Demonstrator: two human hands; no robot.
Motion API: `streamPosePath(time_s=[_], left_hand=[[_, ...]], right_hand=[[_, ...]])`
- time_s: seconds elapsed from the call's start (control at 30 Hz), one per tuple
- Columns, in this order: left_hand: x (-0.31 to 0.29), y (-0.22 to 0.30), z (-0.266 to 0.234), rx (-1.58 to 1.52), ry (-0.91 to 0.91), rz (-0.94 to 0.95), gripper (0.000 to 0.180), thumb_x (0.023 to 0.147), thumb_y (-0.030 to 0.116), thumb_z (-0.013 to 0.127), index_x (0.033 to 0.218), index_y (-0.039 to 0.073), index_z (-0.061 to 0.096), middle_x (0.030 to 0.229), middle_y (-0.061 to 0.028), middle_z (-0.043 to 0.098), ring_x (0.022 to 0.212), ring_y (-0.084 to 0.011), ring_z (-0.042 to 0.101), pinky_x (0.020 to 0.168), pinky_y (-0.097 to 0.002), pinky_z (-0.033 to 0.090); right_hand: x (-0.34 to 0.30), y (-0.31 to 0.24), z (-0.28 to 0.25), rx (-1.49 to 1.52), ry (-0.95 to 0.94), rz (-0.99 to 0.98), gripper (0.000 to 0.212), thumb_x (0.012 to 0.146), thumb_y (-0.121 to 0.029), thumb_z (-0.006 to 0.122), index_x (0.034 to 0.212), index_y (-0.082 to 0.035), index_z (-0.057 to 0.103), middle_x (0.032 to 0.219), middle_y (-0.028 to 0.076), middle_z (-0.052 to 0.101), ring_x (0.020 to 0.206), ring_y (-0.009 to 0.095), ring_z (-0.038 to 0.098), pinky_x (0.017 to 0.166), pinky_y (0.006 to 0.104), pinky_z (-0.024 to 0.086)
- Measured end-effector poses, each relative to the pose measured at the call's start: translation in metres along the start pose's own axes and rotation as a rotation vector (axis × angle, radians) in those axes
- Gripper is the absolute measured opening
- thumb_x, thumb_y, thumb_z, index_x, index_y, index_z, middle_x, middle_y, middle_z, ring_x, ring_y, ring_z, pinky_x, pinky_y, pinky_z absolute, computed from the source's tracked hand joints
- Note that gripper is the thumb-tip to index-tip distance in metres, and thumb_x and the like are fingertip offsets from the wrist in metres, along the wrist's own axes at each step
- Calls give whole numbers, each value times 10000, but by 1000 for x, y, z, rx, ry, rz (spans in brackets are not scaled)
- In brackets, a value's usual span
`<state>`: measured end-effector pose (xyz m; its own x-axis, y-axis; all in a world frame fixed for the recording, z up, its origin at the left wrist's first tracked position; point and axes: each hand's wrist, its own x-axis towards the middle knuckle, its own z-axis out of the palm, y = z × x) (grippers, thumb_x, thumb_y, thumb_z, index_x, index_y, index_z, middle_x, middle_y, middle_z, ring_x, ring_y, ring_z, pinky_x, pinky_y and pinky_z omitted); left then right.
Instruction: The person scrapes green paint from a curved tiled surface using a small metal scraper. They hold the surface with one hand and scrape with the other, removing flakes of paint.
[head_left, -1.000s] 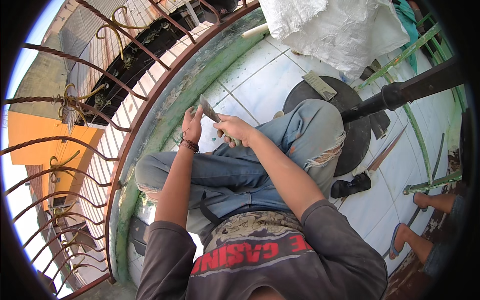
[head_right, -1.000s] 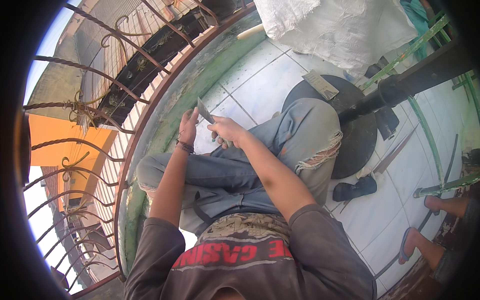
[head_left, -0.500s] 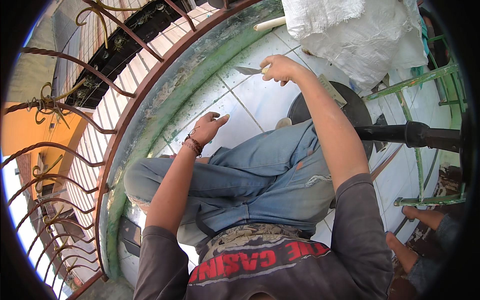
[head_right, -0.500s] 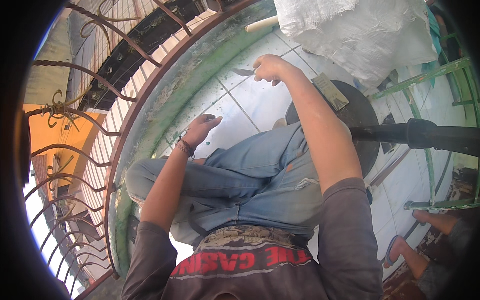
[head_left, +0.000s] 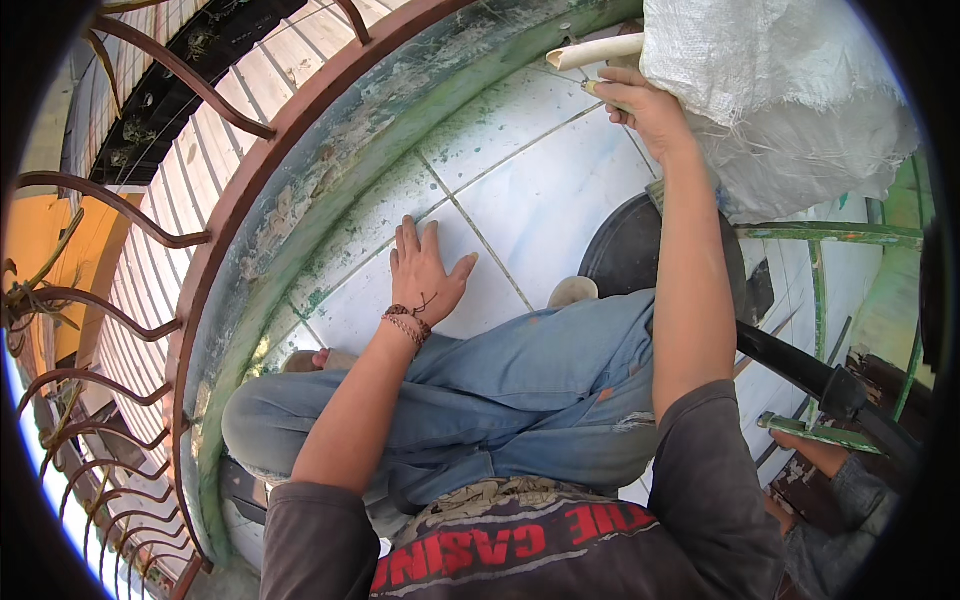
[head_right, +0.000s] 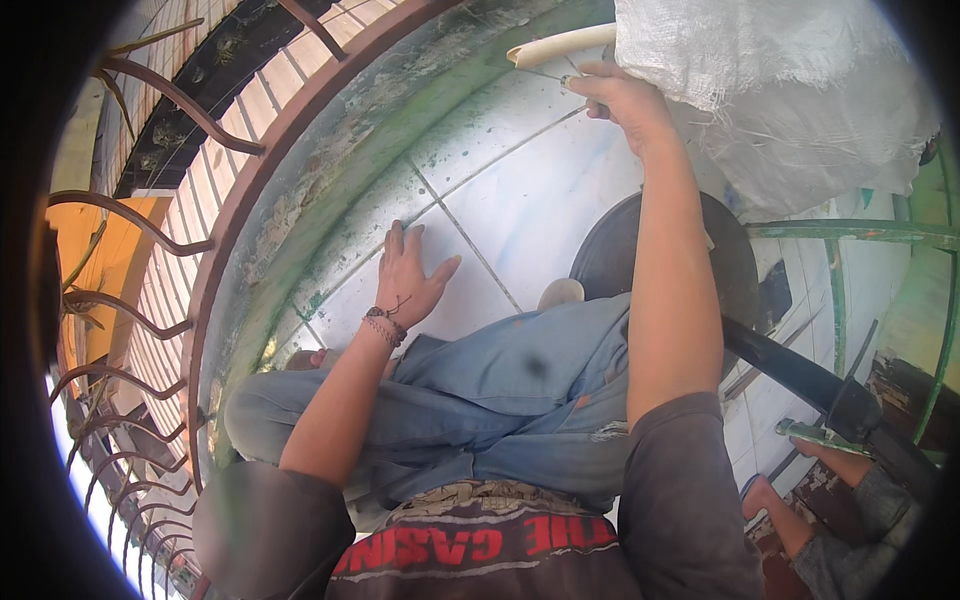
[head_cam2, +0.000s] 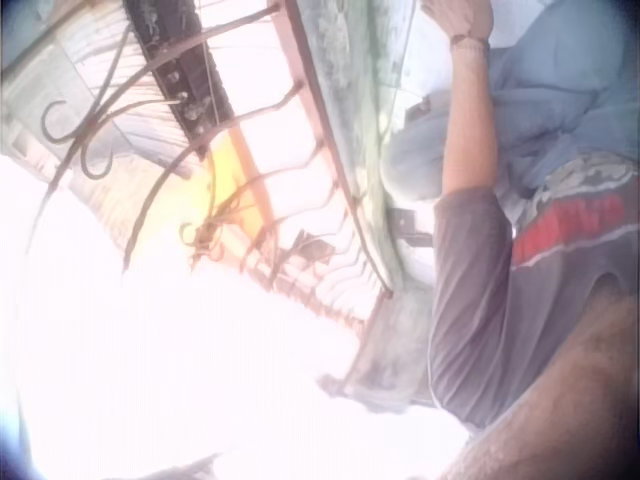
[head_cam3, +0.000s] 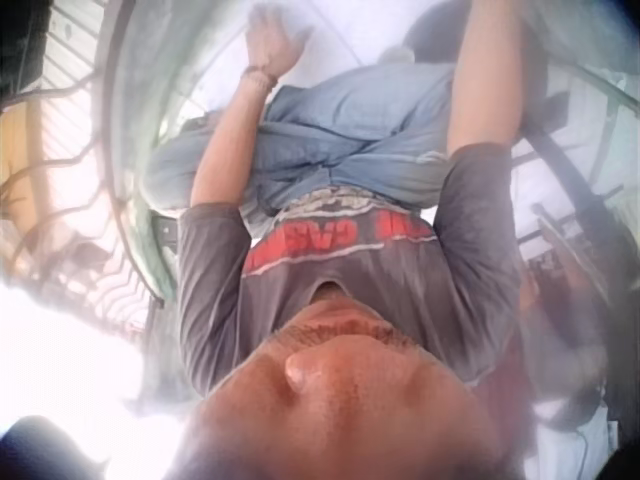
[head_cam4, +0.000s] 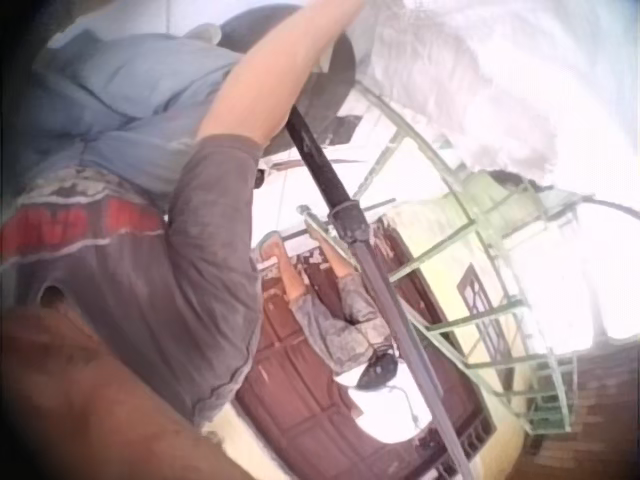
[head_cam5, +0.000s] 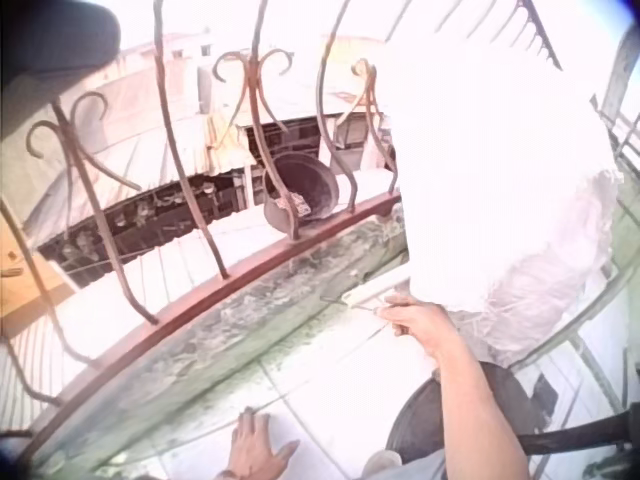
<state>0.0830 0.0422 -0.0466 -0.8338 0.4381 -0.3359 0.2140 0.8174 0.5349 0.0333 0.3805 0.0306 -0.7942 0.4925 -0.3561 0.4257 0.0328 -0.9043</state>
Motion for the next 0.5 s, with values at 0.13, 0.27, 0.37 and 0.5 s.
streamPosePath(time_s=[0.13,0.27,0.37,0.5], left_hand=[[3,5,-2,-49,-15,-44,727,838,410,670,1350,-49,434,1492,-350,247,1403,-493,233,1138,-538,246],[3,4,0,-67,23,-51,714,836,397,676,1338,-55,445,1487,-354,257,1402,-495,236,1140,-534,248],[4,4,2,-64,41,-52,704,835,387,679,1332,-57,452,1483,-357,265,1400,-496,239,1140,-532,251],[2,7,5,-76,40,-37,689,837,382,682,1324,-54,464,1481,-359,267,1396,-496,247,1138,-528,254]], right_hand=[[18,-3,3,326,180,-60,351,824,-103,689,1145,1,594,1089,102,593,964,204,586,712,293,520],[27,-14,10,633,287,-1,301,871,-58,607,1141,49,530,1168,153,521,1064,277,548,796,370,575],[34,-16,9,747,258,53,319,911,-33,517,1204,77,459,1232,192,435,1134,342,511,890,466,589],[37,-12,2,849,123,116,324,937,-27,433,1244,76,411,1241,211,394,1172,401,490,921,548,576]])
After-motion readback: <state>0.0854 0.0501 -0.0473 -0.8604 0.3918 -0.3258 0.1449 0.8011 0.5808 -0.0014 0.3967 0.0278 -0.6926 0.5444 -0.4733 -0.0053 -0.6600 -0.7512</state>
